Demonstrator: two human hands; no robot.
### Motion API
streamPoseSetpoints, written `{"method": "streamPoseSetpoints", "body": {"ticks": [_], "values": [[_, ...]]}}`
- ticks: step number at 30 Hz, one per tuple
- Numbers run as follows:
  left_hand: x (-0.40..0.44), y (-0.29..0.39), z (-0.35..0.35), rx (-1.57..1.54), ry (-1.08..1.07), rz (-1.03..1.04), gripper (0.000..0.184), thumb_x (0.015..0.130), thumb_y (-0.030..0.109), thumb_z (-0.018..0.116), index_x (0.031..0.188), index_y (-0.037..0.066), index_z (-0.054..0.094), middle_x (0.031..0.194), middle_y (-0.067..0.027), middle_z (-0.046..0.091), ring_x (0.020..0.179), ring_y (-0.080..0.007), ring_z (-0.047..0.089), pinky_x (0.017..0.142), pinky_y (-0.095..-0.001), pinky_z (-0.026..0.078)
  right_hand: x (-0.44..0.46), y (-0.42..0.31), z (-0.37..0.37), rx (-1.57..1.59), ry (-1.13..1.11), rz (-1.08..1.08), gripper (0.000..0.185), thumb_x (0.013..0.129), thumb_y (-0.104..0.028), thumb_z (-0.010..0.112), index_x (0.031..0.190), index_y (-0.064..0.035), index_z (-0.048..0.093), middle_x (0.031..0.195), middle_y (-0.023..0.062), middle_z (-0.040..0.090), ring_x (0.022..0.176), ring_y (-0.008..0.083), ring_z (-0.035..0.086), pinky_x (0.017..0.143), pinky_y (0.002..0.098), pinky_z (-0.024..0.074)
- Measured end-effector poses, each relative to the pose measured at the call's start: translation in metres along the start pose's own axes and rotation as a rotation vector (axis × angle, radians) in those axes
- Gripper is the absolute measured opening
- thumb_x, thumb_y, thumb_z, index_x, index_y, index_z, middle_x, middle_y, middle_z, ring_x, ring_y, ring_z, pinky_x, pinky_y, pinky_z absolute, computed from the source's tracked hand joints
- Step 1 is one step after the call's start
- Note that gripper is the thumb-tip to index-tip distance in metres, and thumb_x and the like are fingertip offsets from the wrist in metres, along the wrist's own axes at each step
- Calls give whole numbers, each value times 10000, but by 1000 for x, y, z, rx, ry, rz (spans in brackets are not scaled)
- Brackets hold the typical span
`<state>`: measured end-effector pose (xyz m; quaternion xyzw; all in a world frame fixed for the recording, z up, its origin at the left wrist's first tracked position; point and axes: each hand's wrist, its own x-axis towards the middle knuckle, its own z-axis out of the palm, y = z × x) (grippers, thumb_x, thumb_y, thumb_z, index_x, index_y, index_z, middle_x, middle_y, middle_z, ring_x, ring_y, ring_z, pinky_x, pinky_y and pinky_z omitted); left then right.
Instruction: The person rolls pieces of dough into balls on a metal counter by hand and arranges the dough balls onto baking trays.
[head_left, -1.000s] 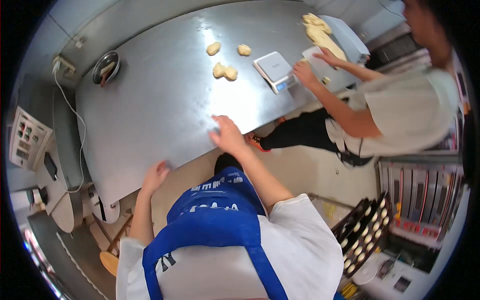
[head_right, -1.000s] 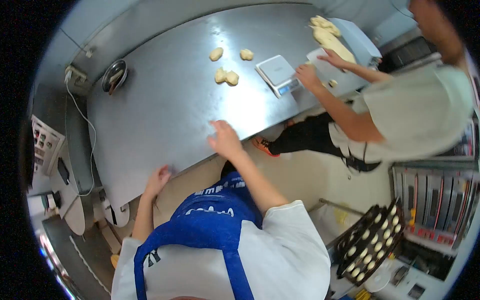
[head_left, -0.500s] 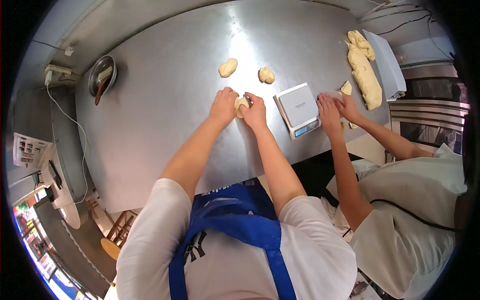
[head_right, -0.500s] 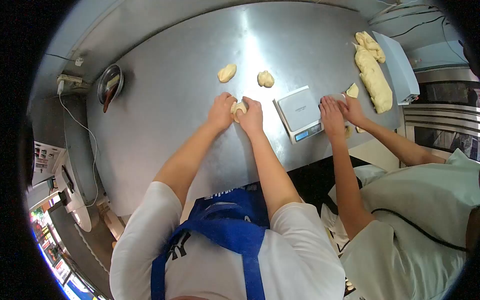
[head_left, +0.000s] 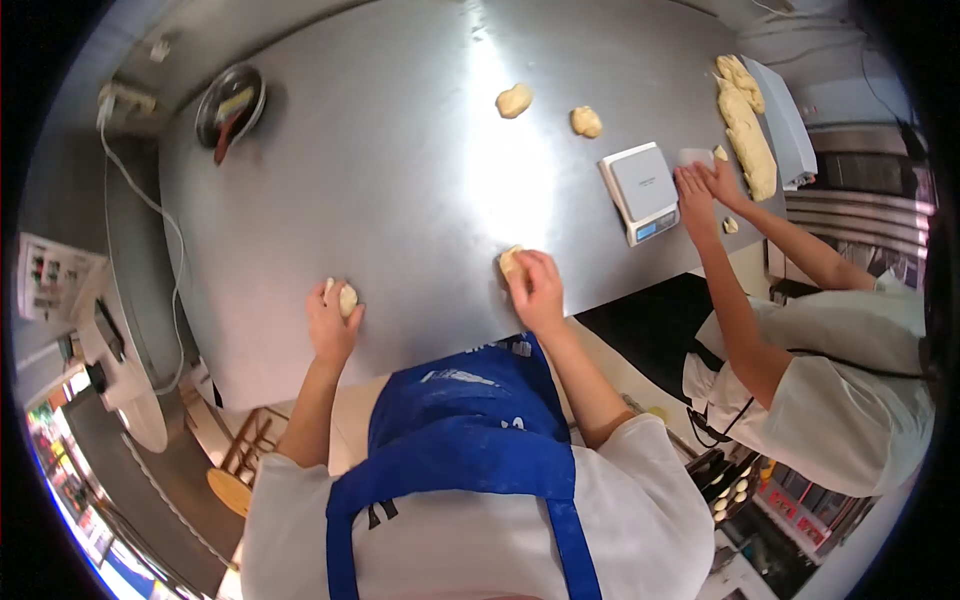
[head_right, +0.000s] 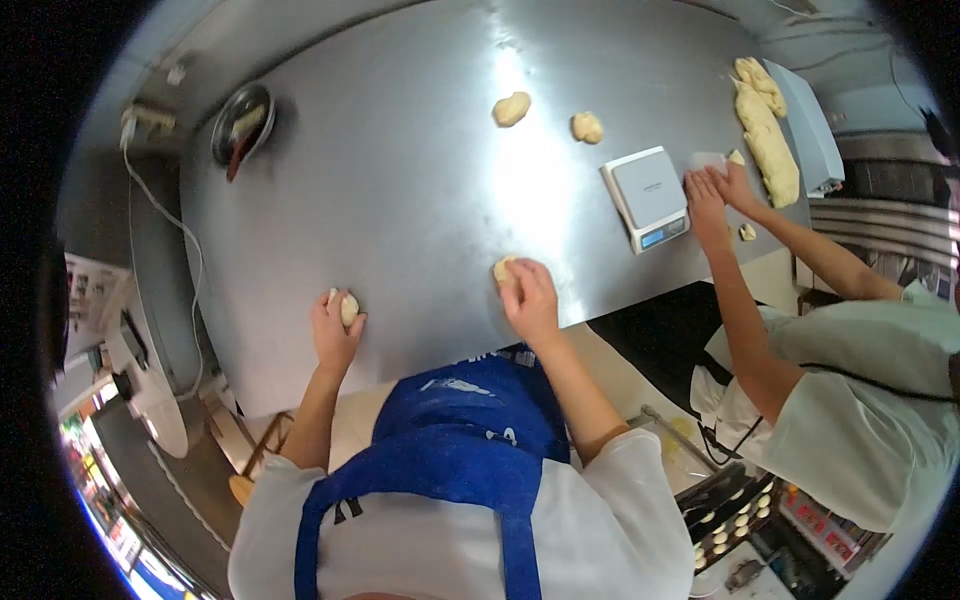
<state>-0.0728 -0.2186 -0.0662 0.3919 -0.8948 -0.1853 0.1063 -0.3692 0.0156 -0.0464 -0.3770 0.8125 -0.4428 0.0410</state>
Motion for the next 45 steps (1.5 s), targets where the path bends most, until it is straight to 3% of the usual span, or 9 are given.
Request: {"method": "streamPoseSetpoints", "body": {"ticks": [5,8,10,12,17,23,26,34,45], "values": [[2,-6,25,47,-178,-92,413,888,340,707,1282,220,675,1217,-180,592,1151,-361,541,936,-465,467,-16,-12,61,-319,15,24,129,816,-176,732,898,-100,666,1001,87,647,973,346,569,855,455,411],[73,40,21,158,67,-26,354,890,317,677,1219,186,682,1117,-120,637,1084,-337,571,914,-447,457,58,-21,93,-395,87,-194,115,800,-186,689,737,-136,607,872,42,637,940,281,582,797,441,395],[123,32,20,167,264,77,320,890,293,671,1181,160,686,1086,-110,644,1059,-333,580,905,-449,454,109,-10,92,-188,1,-488,102,767,-169,686,728,-127,601,811,59,623,878,298,586,775,451,416],[128,21,20,-165,190,256,221,887,262,664,1050,115,682,1050,-102,640,1019,-333,576,862,-468,450,139,24,80,-51,-157,-516,106,739,-154,687,725,-111,591,773,75,612,806,314,585,741,448,438],[51,-28,56,17,91,224,117,876,216,663,874,100,644,943,-85,640,945,-320,579,810,-475,440,78,35,31,-180,-45,-440,153,743,-177,746,710,-120,609,870,65,649,858,297,593,779,437,465],[104,57,24,-17,269,185,94,879,208,665,873,116,649,909,-102,636,882,-321,587,776,-445,435,107,-9,111,-322,-106,-474,231,745,-285,766,675,-132,607,863,22,625,900,281,583,845,435,448],[120,2,31,-157,-21,326,104,872,219,677,903,124,649,955,-103,639,937,-329,581,803,-450,434,152,19,102,-215,-92,-540,215,710,-257,767,668,-128,599,823,27,612,864,278,568,816,429,442],[43,39,53,162,63,95,105,888,216,663,941,129,640,978,-70,644,994,-325,576,887,-477,408,71,1,84,-124,-240,-457,268,692,-296,798,667,-123,594,807,57,609,852,275,588,832,440,468],[65,1,47,-128,77,404,109,825,163,719,833,103,629,880,-66,632,910,-303,586,827,-455,448,72,26,76,-104,-98,-397,297,711,-396,766,705,-122,652,878,47,637,946,281,561,852,409,457]]}}
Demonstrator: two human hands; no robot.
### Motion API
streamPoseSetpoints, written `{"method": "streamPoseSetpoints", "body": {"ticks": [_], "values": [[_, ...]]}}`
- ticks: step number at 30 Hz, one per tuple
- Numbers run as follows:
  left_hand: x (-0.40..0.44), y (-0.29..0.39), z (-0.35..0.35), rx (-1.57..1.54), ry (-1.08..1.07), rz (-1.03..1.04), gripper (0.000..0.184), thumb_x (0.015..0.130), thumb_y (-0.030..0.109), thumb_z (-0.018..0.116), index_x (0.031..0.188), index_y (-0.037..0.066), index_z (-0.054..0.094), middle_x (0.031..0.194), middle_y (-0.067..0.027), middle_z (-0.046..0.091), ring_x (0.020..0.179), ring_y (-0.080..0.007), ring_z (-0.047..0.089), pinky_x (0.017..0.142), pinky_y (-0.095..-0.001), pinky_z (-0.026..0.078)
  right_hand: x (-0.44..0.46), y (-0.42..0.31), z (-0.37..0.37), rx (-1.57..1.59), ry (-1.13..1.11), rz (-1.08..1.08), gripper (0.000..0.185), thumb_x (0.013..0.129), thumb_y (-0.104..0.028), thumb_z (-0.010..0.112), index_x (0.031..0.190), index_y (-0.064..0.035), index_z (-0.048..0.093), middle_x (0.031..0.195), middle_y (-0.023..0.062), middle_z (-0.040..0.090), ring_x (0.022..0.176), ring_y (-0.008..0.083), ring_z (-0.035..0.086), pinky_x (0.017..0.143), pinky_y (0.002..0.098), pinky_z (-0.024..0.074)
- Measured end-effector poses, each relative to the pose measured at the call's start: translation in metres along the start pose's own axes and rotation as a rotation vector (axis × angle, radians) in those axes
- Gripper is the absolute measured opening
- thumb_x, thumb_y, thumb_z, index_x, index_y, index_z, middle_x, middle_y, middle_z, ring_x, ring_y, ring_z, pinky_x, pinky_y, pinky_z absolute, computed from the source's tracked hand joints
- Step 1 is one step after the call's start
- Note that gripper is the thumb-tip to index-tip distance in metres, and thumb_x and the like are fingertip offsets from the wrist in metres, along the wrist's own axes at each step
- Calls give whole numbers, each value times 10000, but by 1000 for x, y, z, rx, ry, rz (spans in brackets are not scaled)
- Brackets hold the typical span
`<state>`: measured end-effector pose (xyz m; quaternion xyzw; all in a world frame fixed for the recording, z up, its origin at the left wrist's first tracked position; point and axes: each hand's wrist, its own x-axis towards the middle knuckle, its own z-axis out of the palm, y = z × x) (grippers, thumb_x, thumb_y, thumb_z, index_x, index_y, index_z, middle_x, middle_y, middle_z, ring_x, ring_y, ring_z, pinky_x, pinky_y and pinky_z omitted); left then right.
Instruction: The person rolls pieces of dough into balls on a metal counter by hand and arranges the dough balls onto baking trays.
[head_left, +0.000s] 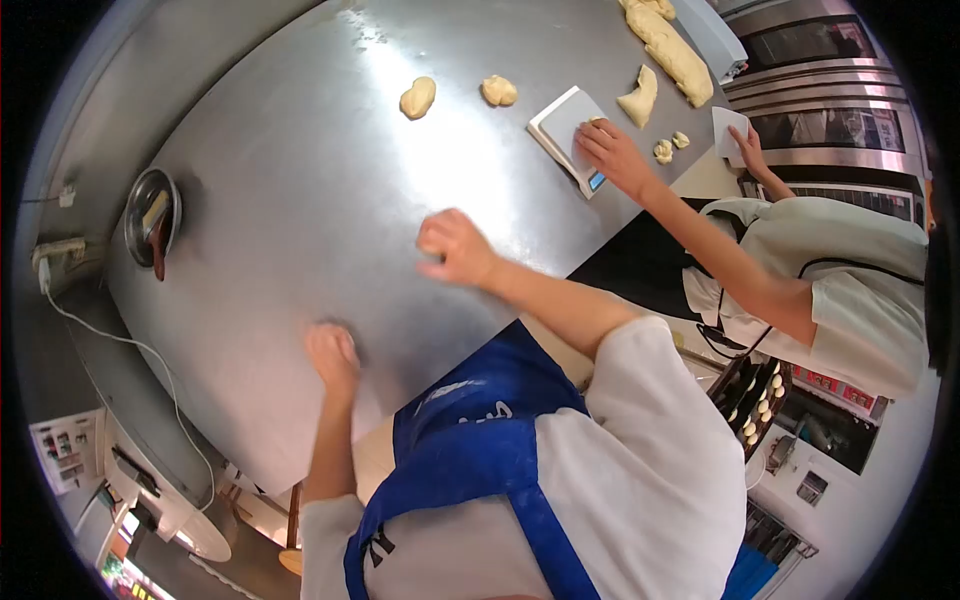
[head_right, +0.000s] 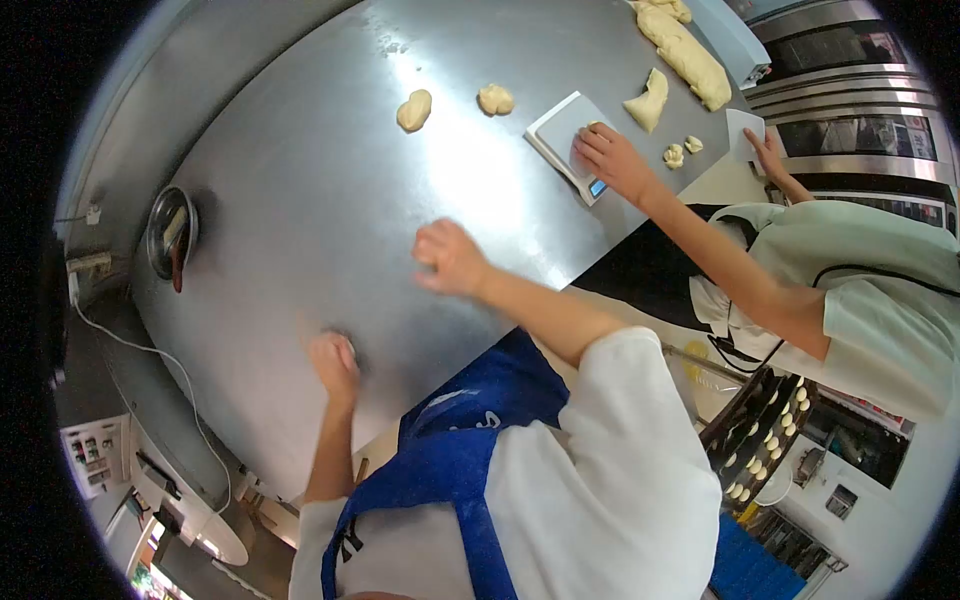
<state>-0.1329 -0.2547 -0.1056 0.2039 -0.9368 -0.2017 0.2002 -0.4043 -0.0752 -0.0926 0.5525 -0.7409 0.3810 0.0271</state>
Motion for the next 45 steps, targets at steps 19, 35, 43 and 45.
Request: {"method": "streamPoseSetpoints", "body": {"ticks": [19,35,43,45], "values": [[87,26,16,72,127,-22,236,705,210,853,732,147,628,837,-24,665,854,-281,613,796,-404,471,99,-11,58,-145,-252,-268,311,651,-356,817,699,-145,592,816,34,611,834,252,586,737,404,475],[83,-8,3,-58,64,87,309,678,183,879,697,155,572,767,-27,648,833,-270,636,770,-409,482,127,31,46,-53,-69,-412,226,702,-297,744,716,-120,605,840,53,603,794,254,586,699,383,477],[19,11,6,-159,-22,197,242,730,203,866,752,128,636,823,-37,673,819,-292,636,748,-433,491,77,0,74,148,-216,-367,176,692,-252,765,710,-154,620,774,39,587,792,272,584,704,410,492],[64,7,15,24,-47,60,236,726,209,873,778,115,663,850,-36,691,842,-309,637,739,-461,500,111,-5,89,71,-137,-537,221,687,-318,770,690,-158,616,738,27,576,784,260,583,705,412,495]]}}
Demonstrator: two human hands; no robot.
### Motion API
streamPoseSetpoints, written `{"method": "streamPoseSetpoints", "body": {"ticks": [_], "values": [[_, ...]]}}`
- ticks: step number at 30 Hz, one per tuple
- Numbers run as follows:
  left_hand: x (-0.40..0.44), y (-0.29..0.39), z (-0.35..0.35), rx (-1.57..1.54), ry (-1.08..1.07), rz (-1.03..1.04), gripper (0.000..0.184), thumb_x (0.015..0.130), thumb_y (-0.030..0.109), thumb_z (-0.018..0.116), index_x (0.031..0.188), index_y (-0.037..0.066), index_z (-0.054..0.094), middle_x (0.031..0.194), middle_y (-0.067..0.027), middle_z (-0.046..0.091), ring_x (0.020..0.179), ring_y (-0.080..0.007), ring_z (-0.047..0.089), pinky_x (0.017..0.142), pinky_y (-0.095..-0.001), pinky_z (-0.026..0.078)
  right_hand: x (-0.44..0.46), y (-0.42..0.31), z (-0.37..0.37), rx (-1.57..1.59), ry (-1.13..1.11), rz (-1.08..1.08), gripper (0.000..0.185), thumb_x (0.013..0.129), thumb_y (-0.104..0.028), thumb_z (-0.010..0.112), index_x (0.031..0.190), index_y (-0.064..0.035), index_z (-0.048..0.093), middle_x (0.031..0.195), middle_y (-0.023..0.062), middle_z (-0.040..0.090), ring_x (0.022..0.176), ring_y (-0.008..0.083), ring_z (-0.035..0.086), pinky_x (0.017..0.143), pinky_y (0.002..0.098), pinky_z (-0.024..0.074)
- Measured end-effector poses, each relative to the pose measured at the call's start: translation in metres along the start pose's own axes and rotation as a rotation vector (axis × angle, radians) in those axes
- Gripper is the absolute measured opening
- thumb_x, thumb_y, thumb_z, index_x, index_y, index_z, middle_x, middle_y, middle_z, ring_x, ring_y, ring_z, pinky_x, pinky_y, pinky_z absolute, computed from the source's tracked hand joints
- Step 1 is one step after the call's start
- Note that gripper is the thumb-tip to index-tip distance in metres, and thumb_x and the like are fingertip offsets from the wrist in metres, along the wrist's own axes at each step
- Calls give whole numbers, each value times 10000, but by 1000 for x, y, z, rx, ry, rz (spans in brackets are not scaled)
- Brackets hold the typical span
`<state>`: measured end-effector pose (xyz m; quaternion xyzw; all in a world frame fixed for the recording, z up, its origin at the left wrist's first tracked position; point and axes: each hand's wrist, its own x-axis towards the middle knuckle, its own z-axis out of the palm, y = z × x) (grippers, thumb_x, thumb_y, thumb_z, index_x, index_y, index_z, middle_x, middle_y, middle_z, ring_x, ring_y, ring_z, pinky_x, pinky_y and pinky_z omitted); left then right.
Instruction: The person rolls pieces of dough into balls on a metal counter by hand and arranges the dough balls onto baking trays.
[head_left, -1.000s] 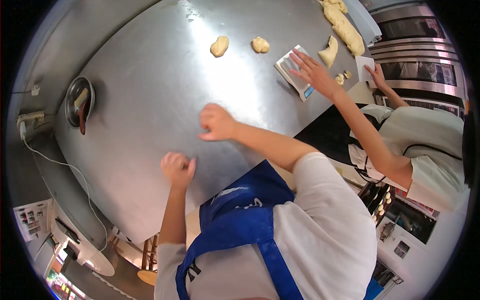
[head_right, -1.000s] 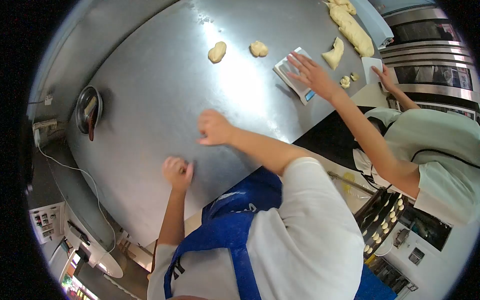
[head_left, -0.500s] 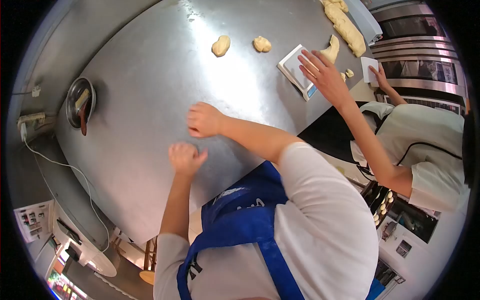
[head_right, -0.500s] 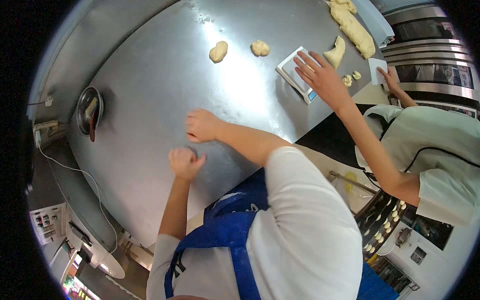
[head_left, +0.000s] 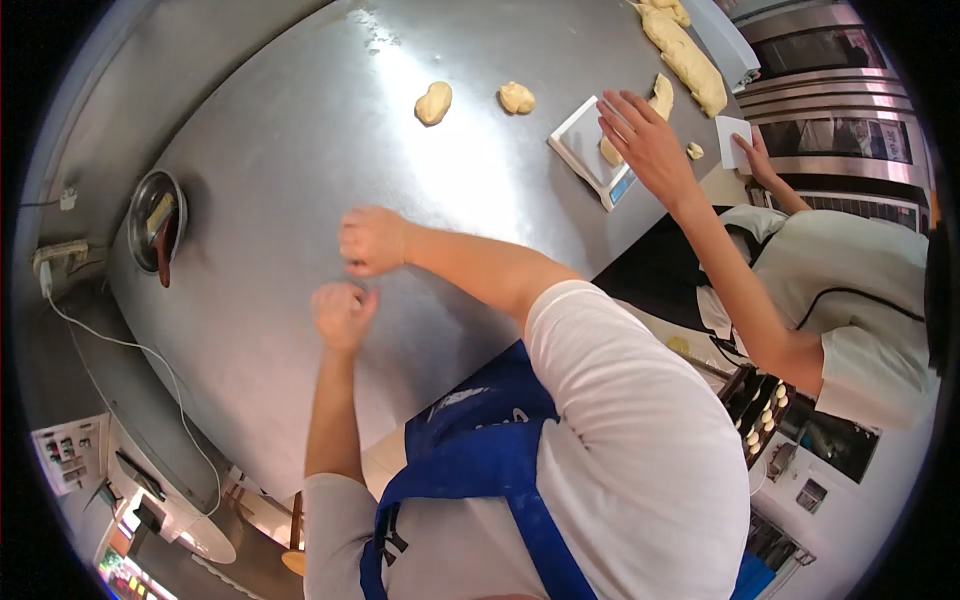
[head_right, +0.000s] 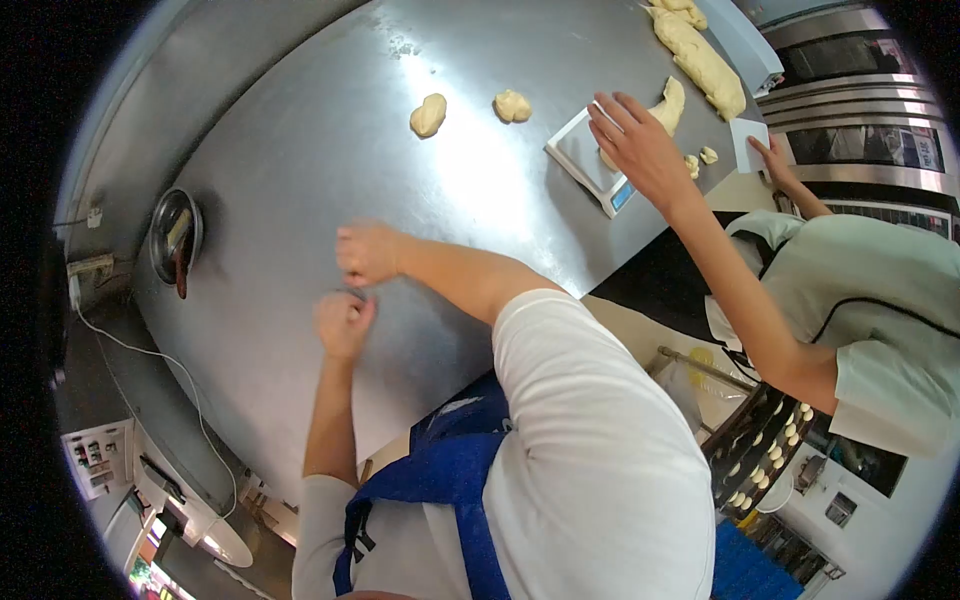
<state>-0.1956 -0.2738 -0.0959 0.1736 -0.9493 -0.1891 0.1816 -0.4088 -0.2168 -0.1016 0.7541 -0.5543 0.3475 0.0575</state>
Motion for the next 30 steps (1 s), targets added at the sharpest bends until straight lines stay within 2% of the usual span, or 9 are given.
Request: {"method": "streamPoseSetpoints", "body": {"ticks": [4,7,9,13,17,19,22,24,30], "values": [[13,-53,-7,-80,159,-117,285,715,237,890,845,100,677,896,-57,694,896,-325,641,790,-462,503,7,48,-34,-125,-57,61,290,717,-398,764,720,-149,616,759,21,586,803,246,593,722,419,506],[-18,-39,-26,-65,174,-174,390,751,237,875,1041,74,670,1025,-117,687,971,-358,637,884,-468,493,-9,32,-44,-119,-100,318,309,733,-375,785,883,-136,658,916,50,628,927,272,599,800,436,508],[-38,-12,-22,-32,227,-258,493,825,214,823,1223,32,598,1168,-179,646,1063,-395,612,966,-471,470,-15,-8,-41,-157,43,631,326,781,-291,781,1052,-146,673,1149,95,628,1085,321,564,904,460,481],[-42,9,-9,4,232,-337,400,904,144,732,1242,-5,578,1218,-195,622,1097,-405,599,980,-463,472,-12,-33,-20,-224,256,751,292,824,-111,716,1110,-143,672,1191,110,627,1062,340,573,908,460,476],[-74,6,-68,-212,-54,-389,365,863,45,694,1212,-6,602,1232,-210,620,1132,-415,596,973,-466,479,-21,-39,-61,71,397,644,245,798,-108,714,1040,-92,681,1031,122,681,972,340,629,889,447,502],[-145,-9,-56,-52,69,-248,467,827,83,751,1256,-1,587,1215,-222,616,1139,-398,596,975,-477,478,-63,-78,-90,22,324,618,240,760,-110,726,991,-86,668,1065,119,679,987,337,634,890,447,499],[-159,49,-45,-220,194,-204,391,699,174,833,1012,56,632,1017,-154,653,1019,-365,618,922,-496,475,-115,-142,-86,142,133,699,171,721,-176,741,852,-97,663,962,82,675,942,301,633,832,449,490],[-112,60,-30,-129,87,-124,393,626,268,889,847,108,607,888,-79,651,907,-319,622,864,-493,471,-113,-157,-59,41,-8,442,165,715,-271,735,713,-132,643,799,42,629,870,254,613,777,440,464],[-39,-21,-15,-113,199,-97,378,656,300,922,808,132,620,834,-40,640,804,-291,617,781,-448,488,-44,-36,-44,-111,-65,96,260,742,-362,729,659,-152,601,718,18,577,779,228,583,737,444,459]]}}
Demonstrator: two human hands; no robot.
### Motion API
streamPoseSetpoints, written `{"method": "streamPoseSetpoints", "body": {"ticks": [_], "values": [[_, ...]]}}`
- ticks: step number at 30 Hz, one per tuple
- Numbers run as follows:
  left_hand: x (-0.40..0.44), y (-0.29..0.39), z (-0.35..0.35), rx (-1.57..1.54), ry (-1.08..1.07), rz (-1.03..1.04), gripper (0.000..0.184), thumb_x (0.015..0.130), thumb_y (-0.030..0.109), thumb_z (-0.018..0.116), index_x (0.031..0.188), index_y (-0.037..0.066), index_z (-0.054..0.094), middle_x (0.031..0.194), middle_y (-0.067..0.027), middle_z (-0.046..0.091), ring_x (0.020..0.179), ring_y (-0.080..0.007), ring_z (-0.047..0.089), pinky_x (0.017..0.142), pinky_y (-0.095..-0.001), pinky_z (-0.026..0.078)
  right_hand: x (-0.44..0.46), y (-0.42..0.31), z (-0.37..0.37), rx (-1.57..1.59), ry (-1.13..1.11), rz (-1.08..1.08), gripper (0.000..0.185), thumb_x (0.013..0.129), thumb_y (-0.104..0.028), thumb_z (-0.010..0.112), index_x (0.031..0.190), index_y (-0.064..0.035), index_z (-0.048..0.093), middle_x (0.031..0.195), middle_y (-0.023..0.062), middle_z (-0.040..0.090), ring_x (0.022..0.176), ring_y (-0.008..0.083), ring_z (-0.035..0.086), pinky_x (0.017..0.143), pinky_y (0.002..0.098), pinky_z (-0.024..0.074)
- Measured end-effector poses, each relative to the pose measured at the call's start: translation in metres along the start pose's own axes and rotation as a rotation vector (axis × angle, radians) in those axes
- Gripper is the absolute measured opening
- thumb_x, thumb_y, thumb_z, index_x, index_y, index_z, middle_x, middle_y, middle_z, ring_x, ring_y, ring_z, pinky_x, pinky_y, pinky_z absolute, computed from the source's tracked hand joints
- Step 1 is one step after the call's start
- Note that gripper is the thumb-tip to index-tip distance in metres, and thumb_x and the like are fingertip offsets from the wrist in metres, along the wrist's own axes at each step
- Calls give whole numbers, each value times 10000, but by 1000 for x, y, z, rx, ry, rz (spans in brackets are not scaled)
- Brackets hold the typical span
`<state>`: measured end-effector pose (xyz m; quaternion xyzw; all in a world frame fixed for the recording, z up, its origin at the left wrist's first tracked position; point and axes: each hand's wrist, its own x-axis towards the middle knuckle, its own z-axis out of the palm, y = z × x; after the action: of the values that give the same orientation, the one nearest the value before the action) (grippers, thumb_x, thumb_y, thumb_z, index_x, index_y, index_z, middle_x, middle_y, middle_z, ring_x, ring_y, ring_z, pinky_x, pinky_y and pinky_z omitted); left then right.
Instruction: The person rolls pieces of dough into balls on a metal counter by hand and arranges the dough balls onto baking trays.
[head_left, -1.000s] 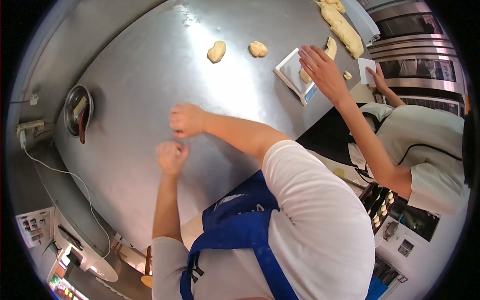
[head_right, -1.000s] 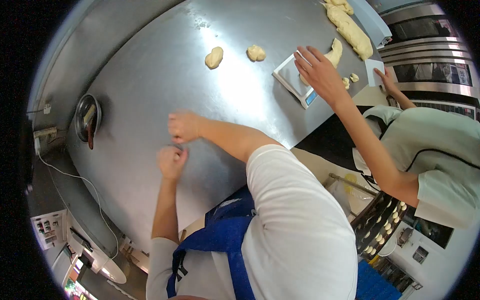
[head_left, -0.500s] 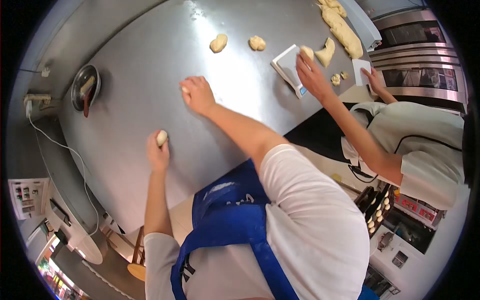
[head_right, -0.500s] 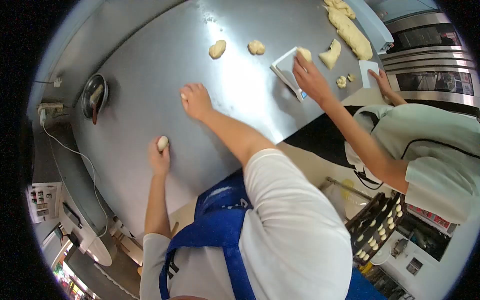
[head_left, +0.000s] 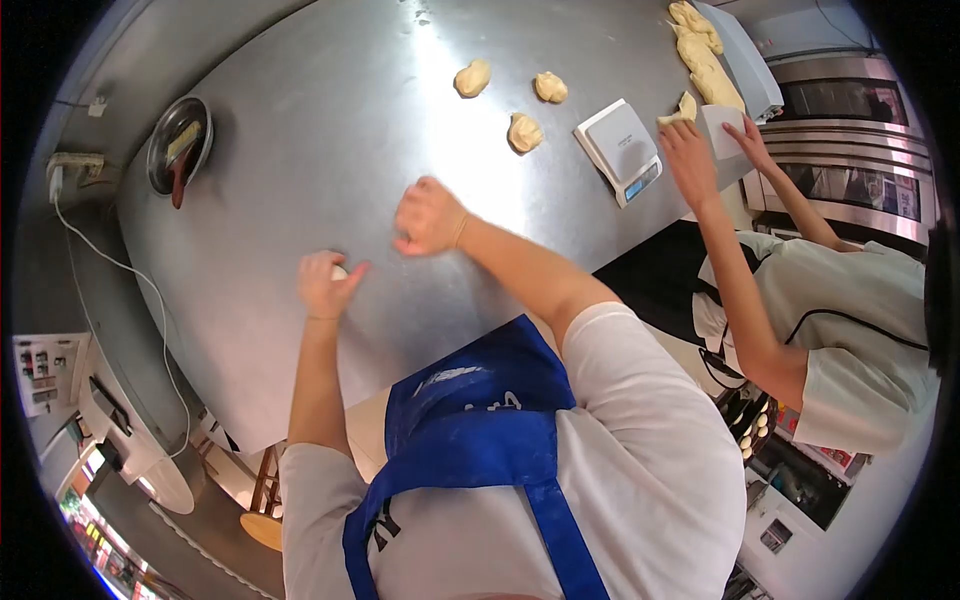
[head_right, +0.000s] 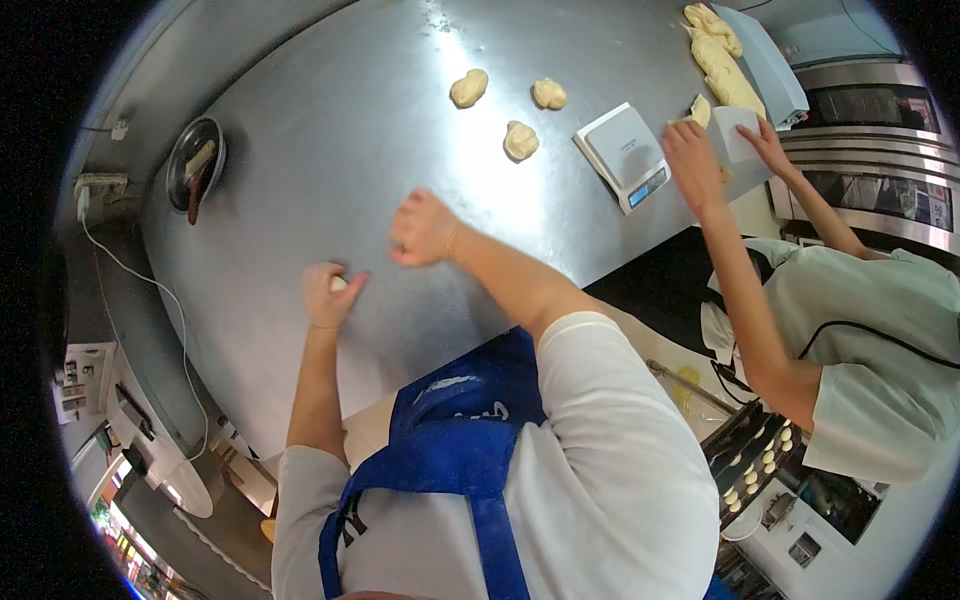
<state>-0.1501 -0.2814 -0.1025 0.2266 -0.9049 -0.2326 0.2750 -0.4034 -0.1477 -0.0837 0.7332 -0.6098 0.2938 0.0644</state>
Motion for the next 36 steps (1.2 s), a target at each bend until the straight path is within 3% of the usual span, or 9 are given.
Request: {"method": "streamPoseSetpoints", "body": {"ticks": [5,9,12,15,21,23,26,32,36], "values": [[-22,-9,-37,176,103,-136,400,697,241,926,900,94,615,926,-79,668,852,-313,639,790,-408,524,-36,6,-27,203,72,156,268,739,-235,773,890,-113,588,863,87,597,818,299,602,710,435,507],[-59,15,-16,-63,258,-248,309,743,251,889,814,110,624,857,-56,665,856,-314,630,824,-426,501,-32,-39,-2,148,19,147,187,746,-262,753,739,-128,623,815,45,604,832,252,584,762,418,474],[-5,23,-4,200,-293,18,276,763,220,873,798,99,627,841,-55,668,876,-304,638,822,-425,504,22,-19,29,73,10,-92,261,774,-362,727,631,-160,642,751,-7,608,797,229,564,744,397,454],[15,-29,-6,32,-41,-100,261,767,192,864,768,103,618,809,-47,654,853,-295,634,788,-413,511,41,39,20,18,-183,-146,234,769,-365,736,707,-155,654,811,-3,625,842,231,577,760,408,465],[-11,-10,-24,58,290,-108,174,824,164,829,835,105,666,827,-67,679,794,-302,646,773,-388,516,-3,25,-7,130,231,162,196,704,-241,746,860,-158,660,852,18,611,822,267,596,741,420,500],[-22,2,-18,-15,48,183,250,787,157,845,727,115,606,781,-63,653,698,-308,618,699,-405,517,-11,4,35,249,-38,61,191,733,-292,757,850,-168,670,794,1,605,829,259,597,731,424,505],[28,-18,-9,222,-134,-52,289,762,177,868,703,111,593,765,-57,642,685,-310,610,680,-413,514,37,18,51,112,-33,-134,230,756,-379,772,832,-184,677,738,-18,593,822,241,597,710,431,510],[49,-64,-22,136,75,-49,359,751,298,895,936,70,689,885,-107,690,792,-316,650,755,-413,535,46,75,6,123,-203,130,404,764,-466,785,999,-158,672,969,52,645,994,274,604,848,441,499],[0,-22,-14,297,149,-233,409,831,270,831,1132,50,661,1075,-148,678,969,-339,636,868,-424,513,25,26,2,69,61,324,392,781,-380,790,1083,-161,667,1068,76,644,1026,302,592,891,435,494]]}}
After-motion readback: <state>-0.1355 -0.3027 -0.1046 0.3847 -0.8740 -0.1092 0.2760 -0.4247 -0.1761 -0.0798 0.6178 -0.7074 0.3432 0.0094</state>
